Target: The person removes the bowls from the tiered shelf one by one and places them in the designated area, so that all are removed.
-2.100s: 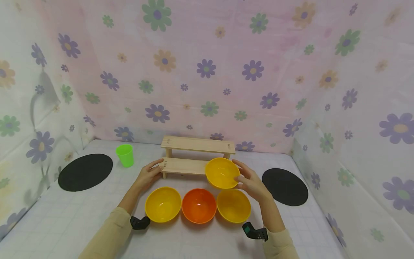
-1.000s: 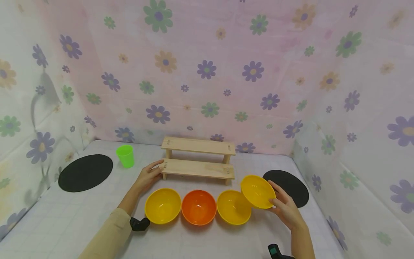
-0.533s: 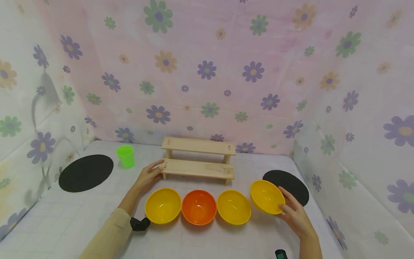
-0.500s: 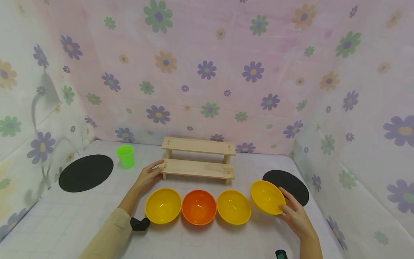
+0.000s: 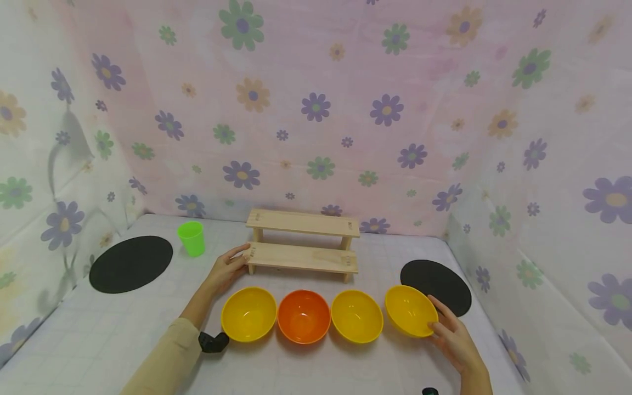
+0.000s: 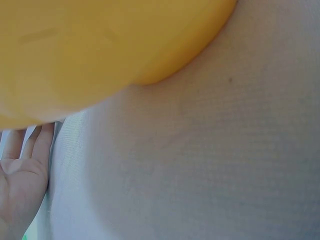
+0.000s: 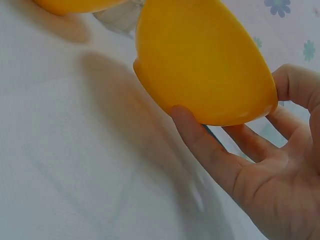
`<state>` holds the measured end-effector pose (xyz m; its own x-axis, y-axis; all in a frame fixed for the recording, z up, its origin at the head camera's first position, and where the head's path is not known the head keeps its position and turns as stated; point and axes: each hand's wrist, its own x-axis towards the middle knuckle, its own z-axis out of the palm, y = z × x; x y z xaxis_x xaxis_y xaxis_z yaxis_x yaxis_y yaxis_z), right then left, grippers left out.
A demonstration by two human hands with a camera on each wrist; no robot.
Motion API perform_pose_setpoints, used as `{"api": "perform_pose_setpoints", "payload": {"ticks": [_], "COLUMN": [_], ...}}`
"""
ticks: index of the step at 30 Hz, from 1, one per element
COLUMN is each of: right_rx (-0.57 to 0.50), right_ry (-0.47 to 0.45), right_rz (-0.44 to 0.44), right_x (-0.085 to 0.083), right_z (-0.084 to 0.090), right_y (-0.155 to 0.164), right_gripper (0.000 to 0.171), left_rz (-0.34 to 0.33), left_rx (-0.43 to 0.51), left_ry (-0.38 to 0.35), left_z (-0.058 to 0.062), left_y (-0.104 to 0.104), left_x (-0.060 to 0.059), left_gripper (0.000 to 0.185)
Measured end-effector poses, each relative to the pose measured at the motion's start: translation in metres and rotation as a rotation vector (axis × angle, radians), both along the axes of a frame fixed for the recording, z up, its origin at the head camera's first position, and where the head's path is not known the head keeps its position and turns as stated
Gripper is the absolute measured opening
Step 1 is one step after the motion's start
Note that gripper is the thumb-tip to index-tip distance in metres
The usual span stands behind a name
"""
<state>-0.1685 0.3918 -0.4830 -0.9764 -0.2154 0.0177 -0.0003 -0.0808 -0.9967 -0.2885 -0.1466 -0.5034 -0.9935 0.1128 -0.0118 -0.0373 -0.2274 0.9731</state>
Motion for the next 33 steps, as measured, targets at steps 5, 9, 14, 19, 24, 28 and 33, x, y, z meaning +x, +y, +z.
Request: {"api": "perform_pose_setpoints", "payload": {"ticks": [5, 9, 14, 19, 24, 28, 33], "right_rx": [-0.015, -0.025, -0.044, -0.059, -0.053, -0.064, -0.076], "right_ry": [-0.002, -0.003, 0.001, -0.013, -0.031, -0.022, -0.011], "right_rz": [0.024, 0.038, 0.046, 0.055, 0.047, 0.059, 0.069], "right_x": [0.0008, 0.0015, 0.0023, 0.0021, 0.0017, 0.0022, 0.0023], "right_z": [-0.0033, -0.0051, -0.0071, -0.0071, -0.0075, -0.0088, -0.0100], "right_y": [0.0014, 0.0014, 0.0013, 0.0002, -0.0022, -0.0033, -0.0040], "right_gripper": [0.056, 0.057, 0.057, 0.057, 0.056, 0.056, 0.056], "left_rz": [0.005, 0.015, 0.021, 0.010, 0.006, 0.004, 0.002], "left_rx": [-0.007, -0.007, -0.007, -0.014, -0.007, -0.006, -0.013], "left_ry": [-0.001, -0.007, -0.014, -0.006, -0.005, -0.011, -0.010], "left_z": [-0.0001, 0.0007, 0.0006, 0.0010, 0.0010, 0.0004, -0.0001], "left_y": [0.0010, 0.0013, 0.0010, 0.0008, 0.0009, 0.0008, 0.0004], "left_x": [-0.0001, 0.0000, -0.0004, -0.0001, 0.0001, 0.0002, 0.0000], "left_gripper": [0.048, 0.047, 0.047, 0.048, 0.048, 0.048, 0.049]}}
